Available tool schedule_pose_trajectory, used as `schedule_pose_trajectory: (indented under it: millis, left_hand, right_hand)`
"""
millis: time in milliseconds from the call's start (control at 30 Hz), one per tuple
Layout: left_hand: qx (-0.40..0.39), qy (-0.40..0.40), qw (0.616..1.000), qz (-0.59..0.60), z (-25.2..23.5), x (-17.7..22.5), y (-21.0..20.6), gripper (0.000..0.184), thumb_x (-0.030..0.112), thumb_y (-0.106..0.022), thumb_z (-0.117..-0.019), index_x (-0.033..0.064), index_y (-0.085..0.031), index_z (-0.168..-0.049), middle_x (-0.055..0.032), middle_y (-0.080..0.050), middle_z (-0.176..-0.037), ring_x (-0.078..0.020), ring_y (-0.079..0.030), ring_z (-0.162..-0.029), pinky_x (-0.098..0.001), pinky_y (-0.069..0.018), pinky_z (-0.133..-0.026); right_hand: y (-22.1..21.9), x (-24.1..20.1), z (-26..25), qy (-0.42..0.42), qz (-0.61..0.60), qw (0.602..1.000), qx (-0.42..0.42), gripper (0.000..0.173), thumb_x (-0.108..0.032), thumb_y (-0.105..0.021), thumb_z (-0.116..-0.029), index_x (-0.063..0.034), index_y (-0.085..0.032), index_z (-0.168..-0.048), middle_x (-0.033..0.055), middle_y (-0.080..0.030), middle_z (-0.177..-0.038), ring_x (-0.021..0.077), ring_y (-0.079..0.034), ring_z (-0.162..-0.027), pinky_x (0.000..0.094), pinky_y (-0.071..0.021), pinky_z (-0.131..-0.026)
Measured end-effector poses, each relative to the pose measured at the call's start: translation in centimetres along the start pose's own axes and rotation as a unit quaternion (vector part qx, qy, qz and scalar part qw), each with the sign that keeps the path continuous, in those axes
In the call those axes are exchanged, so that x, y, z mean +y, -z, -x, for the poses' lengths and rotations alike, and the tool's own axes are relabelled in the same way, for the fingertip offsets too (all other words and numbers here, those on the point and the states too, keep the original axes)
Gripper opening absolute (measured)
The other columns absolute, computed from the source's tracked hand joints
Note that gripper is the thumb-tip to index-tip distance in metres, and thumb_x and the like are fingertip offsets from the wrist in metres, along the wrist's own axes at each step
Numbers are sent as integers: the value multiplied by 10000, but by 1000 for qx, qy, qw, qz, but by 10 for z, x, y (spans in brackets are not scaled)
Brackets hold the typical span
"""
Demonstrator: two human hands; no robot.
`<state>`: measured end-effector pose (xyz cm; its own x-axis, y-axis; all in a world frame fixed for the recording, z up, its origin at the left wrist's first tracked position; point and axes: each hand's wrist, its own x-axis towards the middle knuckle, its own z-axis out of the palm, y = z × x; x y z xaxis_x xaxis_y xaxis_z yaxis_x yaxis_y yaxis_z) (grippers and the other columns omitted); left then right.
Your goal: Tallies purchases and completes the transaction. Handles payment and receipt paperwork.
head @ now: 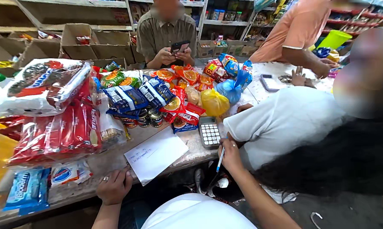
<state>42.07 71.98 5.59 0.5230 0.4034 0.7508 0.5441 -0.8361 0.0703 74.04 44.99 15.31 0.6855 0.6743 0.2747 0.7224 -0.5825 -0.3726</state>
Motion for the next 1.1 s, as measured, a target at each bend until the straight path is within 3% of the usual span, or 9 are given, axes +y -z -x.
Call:
schedule_pose_trajectory:
  millis: [67,200,300,367,433,533,633,767,1100]
  left_hand:
    - [6,-4,1000,0,0,0,0,506,351,-367,-1015,93,-792,-918,-125,-672,-695,-316,-671,-668,-456,-486,-617]
    - [10,-3,1000,-2,-2,0,1,512,353,-361,-1017,90,-792,-926,-118,-674,-699,-308,-669,-670,-445,-491,-631]
    - [6,2,1000,-3,1,0,2,516,361,-359,-1020,95,-790,-923,-120,-686,-708,-310,-677,-673,-455,-497,-625]
    - [4,3,1000,-4,-1,0,4,512,359,-363,-1016,94,-790,-922,-127,-689,-710,-316,-680,-666,-463,-503,-618]
    - [1,8,1000,-4,-3,2,6,506,357,-370,-1012,95,-793,-926,-127,-704,-729,-315,-690,-668,-469,-515,-614]
    - [6,17,1000,-3,-3,2,8,483,349,-389,-1012,105,-791,-904,-116,-723,-750,-296,-700,-660,-462,-531,-590]
    - [9,13,1000,1,-2,0,7,459,332,-391,-1011,118,-783,-907,-96,-714,-746,-268,-688,-651,-439,-526,-589]
    - [2,13,1000,9,-1,0,5,458,324,-383,-1006,119,-787,-935,-91,-703,-739,-266,-689,-669,-436,-533,-596]
    - [8,6,1000,1,0,0,3,447,320,-388,-1009,135,-789,-940,-75,-700,-739,-255,-689,-699,-412,-539,-648]
  right_hand:
    - [4,-2,2,-23,6,999,-45,298,-78,-536,-972,80,-663,-1191,263,-698,-1134,445,-671,-1087,534,-533,-952]
    - [1,-37,-10,-55,-81,990,-105,336,-165,-522,-1017,68,-633,-1233,243,-707,-1043,384,-707,-950,522,-559,-861]
    - [-29,-88,-7,53,-250,952,-170,372,-237,-487,-1070,60,-621,-1251,194,-712,-1026,277,-711,-920,440,-572,-858]
    - [-55,-118,-16,167,-368,897,-178,386,-220,-467,-1071,81,-695,-1154,204,-720,-1064,252,-695,-1006,408,-534,-950]
    - [-67,-150,-35,157,-421,869,-209,350,-150,-485,-1054,104,-722,-1012,166,-717,-959,150,-667,-917,312,-529,-891]
    - [-81,-181,-63,62,-409,866,-281,276,-158,-545,-1057,96,-650,-1069,107,-655,-834,92,-601,-712,271,-530,-720]
    - [-111,-178,-72,76,-383,880,-272,267,-208,-690,-983,44,-649,-909,66,-616,-713,94,-577,-615,282,-525,-635]
    - [-128,-171,-69,71,-377,888,-254,286,-168,-728,-929,-12,-604,-724,14,-566,-612,73,-545,-563,278,-495,-600]
    - [-134,-165,-66,124,-359,895,-234,314,-96,-697,-895,-50,-539,-628,-15,-487,-552,54,-458,-519,265,-404,-540]
